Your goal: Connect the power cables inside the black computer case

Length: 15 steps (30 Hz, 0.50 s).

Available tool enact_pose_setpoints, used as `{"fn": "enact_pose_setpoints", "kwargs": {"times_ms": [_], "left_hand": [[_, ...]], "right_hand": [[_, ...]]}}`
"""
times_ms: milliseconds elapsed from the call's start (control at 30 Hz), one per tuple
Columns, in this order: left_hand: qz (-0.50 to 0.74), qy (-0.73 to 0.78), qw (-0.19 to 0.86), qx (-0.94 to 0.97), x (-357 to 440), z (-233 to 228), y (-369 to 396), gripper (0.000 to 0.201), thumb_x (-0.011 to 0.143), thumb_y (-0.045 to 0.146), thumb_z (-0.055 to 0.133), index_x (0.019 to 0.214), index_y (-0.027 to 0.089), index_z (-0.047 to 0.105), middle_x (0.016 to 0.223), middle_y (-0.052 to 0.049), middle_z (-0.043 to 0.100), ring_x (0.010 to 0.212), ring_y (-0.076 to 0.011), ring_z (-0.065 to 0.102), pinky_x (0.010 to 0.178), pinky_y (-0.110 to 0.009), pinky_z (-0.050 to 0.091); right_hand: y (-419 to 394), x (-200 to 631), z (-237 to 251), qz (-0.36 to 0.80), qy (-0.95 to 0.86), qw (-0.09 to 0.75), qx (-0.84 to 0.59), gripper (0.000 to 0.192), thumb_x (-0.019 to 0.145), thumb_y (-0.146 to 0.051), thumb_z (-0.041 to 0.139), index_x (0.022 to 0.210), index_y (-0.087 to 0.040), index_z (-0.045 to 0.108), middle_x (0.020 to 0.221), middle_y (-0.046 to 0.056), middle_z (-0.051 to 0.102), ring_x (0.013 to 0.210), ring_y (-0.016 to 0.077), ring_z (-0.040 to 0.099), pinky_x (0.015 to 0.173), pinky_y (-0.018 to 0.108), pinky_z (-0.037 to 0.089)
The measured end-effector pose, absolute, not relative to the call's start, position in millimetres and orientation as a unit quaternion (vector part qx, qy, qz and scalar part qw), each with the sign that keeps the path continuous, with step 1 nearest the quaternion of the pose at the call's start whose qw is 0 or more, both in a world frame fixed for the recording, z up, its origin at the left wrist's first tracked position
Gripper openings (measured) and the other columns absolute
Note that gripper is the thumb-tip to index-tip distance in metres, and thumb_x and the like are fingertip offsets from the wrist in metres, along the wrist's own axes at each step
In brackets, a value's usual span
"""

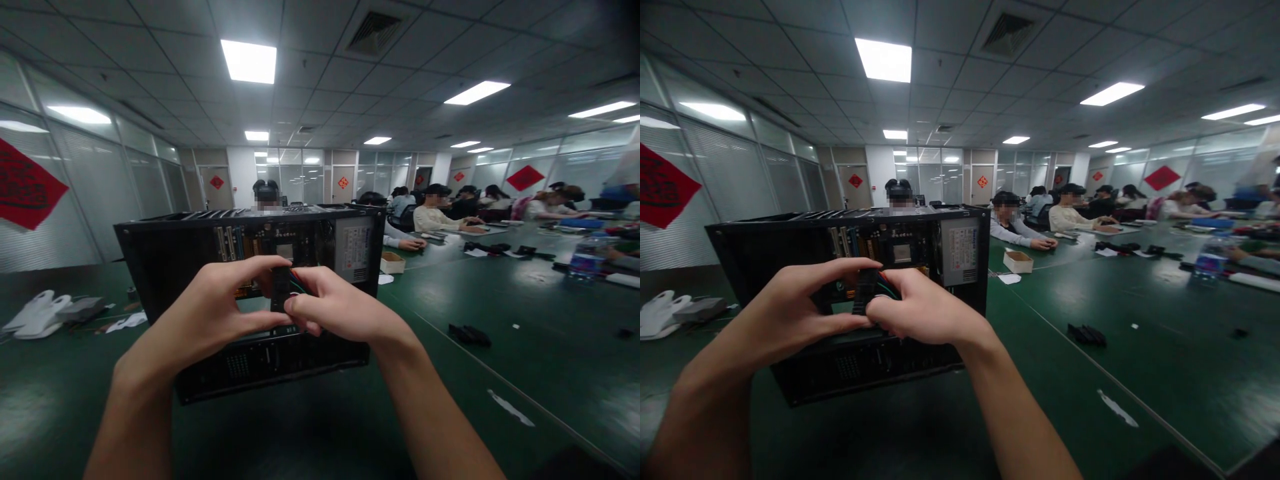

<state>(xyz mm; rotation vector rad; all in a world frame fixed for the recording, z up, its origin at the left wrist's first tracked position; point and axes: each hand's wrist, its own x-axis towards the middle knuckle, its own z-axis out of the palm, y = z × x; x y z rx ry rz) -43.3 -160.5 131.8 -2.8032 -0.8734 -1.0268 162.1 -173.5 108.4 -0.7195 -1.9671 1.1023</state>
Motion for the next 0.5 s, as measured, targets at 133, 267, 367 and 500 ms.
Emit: {"fn": "enact_pose_setpoints", "kwargs": {"times_ms": [133,267,367,500], "left_hand": [[-0.326,-0.289,0.015,-0.9,-42,131,-158,0.062,0.072,0.05,0.074,0.126,0.022,0.061,0.112,-0.008,0.071,0.098,-0.0246,0.067,0.084,-0.031,0.055],[-0.328,-0.3,0.026,-0.895,-40,130,-156,0.062,0.073,0.049,0.073,0.127,0.023,0.06,0.114,-0.008,0.07,0.101,-0.0251,0.067,0.086,-0.031,0.055],[-0.336,-0.304,0.02,-0.891,-38,129,-154,0.063,0.073,0.049,0.073,0.129,0.023,0.058,0.117,-0.009,0.069,0.105,-0.0255,0.066,0.089,-0.033,0.054],[-0.346,-0.309,-0.008,-0.886,-37,129,-151,0.062,0.071,0.049,0.075,0.126,0.025,0.061,0.115,-0.008,0.07,0.105,-0.0264,0.066,0.09,-0.035,0.055]], "right_hand": [[-170,162,108,0.459,-0.763,0.373,-0.26,0.004,0.08,-0.019,0.05,0.076,-0.017,0.051,0.056,-0.006,0.049,0.048,0.007,0.043,0.047,0.018,0.033],[-163,162,106,0.475,-0.751,0.379,-0.259,0.003,0.078,-0.02,0.052,0.08,-0.018,0.052,0.057,-0.006,0.048,0.048,0.0071,0.042,0.045,0.018,0.032],[-158,162,105,0.479,-0.746,0.39,-0.249,0.005,0.076,-0.021,0.053,0.08,-0.018,0.053,0.057,-0.006,0.048,0.048,0.0071,0.041,0.045,0.019,0.032],[-154,161,105,0.491,-0.738,0.395,-0.24,0.008,0.074,-0.022,0.057,0.078,-0.017,0.053,0.057,-0.006,0.047,0.049,0.0073,0.041,0.045,0.019,0.031]]}}
